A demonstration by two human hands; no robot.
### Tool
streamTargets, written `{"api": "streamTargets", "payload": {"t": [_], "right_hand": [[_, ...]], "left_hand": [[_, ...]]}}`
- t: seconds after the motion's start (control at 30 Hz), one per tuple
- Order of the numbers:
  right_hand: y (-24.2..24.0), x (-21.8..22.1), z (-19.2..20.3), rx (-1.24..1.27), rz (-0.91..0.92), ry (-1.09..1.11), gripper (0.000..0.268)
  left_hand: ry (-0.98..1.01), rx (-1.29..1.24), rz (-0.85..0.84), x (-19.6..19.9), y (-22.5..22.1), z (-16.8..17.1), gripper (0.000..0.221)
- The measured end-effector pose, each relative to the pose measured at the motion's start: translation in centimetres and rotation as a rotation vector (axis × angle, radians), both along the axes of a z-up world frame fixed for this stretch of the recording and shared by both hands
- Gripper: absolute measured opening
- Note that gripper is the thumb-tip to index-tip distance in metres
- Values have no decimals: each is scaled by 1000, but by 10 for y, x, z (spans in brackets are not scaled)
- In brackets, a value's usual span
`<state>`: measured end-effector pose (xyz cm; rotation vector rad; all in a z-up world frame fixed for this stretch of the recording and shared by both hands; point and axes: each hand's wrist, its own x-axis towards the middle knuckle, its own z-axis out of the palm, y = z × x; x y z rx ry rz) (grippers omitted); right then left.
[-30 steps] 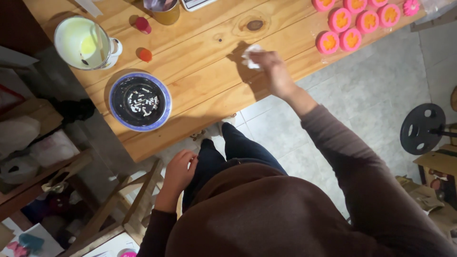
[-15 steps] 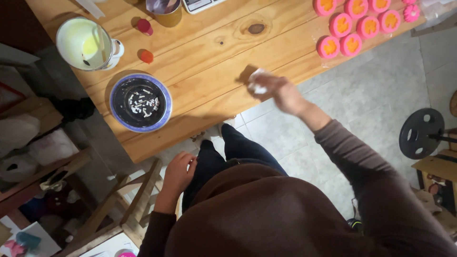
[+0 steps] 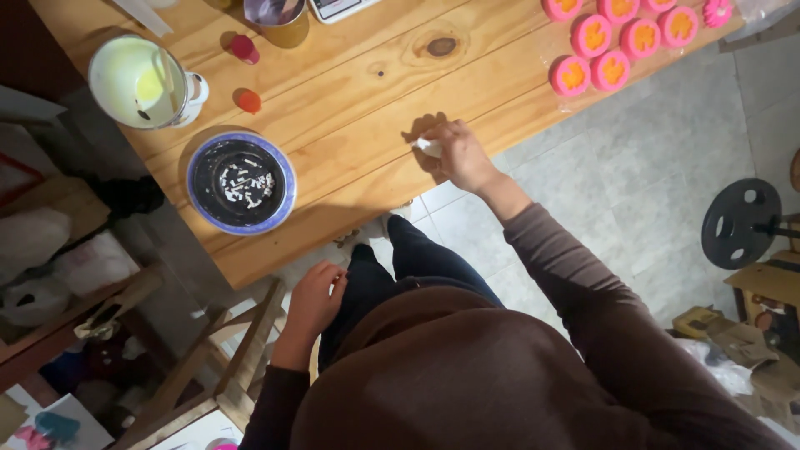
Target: Cleaning the candle-making workspace and disposing of trash.
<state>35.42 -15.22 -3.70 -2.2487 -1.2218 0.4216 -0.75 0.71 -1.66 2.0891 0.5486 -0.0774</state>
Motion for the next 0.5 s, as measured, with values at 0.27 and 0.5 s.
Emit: {"api": "streamTargets", "payload": {"t": [0.27,0.5], "right_hand": [[-17,44,-6,-46,34,247,37],[19,6,24,-183,-6,281,34]], "left_hand": [[17,-21,30,-7,1,1,7],[21,-11,28,-7,3,1,8]]}}
